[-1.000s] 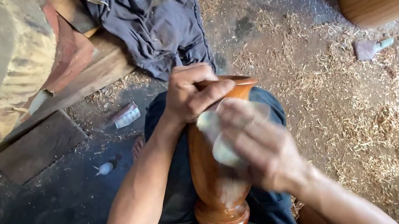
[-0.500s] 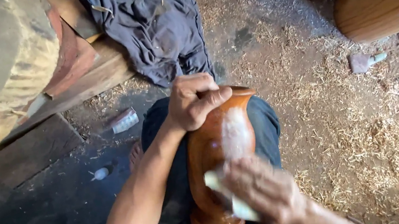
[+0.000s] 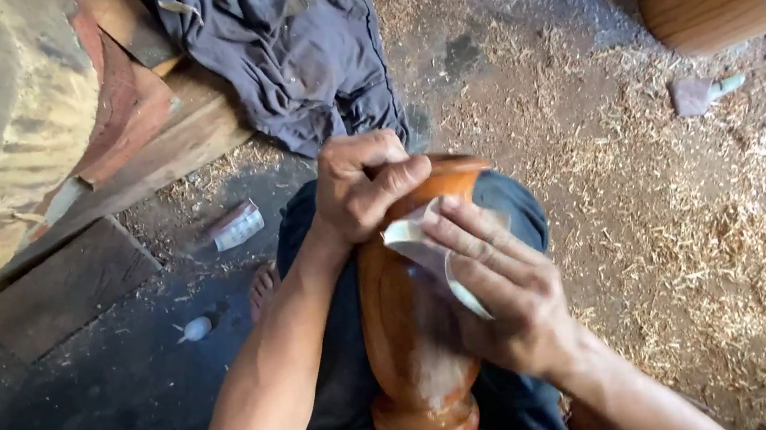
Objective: Applying a liquid finish and sanding a wooden vase by hand in a workshop.
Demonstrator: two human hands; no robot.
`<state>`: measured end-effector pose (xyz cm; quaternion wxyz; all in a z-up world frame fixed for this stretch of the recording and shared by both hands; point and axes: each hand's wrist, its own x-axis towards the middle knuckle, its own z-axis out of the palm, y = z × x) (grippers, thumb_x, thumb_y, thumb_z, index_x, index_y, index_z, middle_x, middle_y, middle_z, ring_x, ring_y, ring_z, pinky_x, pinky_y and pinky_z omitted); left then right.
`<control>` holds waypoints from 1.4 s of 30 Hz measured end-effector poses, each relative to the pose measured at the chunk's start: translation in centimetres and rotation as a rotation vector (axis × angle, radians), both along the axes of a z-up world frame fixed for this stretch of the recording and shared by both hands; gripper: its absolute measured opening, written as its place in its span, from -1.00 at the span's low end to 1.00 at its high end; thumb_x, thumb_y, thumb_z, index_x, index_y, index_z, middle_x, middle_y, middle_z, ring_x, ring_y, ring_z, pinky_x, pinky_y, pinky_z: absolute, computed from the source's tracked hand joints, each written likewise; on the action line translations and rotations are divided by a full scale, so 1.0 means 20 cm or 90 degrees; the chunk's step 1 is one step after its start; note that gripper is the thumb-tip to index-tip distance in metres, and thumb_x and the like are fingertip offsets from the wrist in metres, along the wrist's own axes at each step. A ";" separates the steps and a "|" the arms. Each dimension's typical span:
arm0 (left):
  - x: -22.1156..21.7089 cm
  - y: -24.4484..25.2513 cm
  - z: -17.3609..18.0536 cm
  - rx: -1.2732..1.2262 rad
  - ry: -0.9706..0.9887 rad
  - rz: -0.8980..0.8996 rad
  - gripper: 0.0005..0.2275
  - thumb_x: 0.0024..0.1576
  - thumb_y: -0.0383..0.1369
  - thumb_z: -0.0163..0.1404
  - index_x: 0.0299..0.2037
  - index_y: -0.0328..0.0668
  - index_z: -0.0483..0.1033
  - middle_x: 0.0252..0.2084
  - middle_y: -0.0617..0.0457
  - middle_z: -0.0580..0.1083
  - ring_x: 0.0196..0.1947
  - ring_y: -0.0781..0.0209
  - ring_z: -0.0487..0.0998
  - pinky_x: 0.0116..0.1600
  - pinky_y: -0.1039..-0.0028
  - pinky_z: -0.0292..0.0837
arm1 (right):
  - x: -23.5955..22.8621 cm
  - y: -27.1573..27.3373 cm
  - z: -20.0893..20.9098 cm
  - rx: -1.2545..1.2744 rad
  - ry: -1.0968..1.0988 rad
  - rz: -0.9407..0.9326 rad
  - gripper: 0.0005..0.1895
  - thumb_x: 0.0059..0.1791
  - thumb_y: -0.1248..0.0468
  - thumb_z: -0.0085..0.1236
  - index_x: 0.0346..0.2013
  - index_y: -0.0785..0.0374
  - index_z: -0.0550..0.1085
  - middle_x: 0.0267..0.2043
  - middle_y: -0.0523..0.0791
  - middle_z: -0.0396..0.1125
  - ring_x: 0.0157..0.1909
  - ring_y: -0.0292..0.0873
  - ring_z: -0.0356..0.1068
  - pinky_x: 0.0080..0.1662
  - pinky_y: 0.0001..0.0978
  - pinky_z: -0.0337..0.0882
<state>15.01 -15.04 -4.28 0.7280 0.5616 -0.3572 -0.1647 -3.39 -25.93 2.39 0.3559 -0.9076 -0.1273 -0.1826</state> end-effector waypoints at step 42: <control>-0.59 1.95 -1.94 0.848 0.017 0.660 -0.50 0.06 -0.25 0.28 0.16 -0.41 0.53 -0.06 -0.35 0.50 -0.13 -0.28 0.48 -0.02 0.10 0.41 | 0.53 -0.20 -0.28 0.434 0.052 -0.301 -0.47 0.20 -0.01 -0.20 -0.55 0.25 0.32 -0.56 -0.27 0.15 -0.52 -0.38 0.05 -0.45 -0.47 0.11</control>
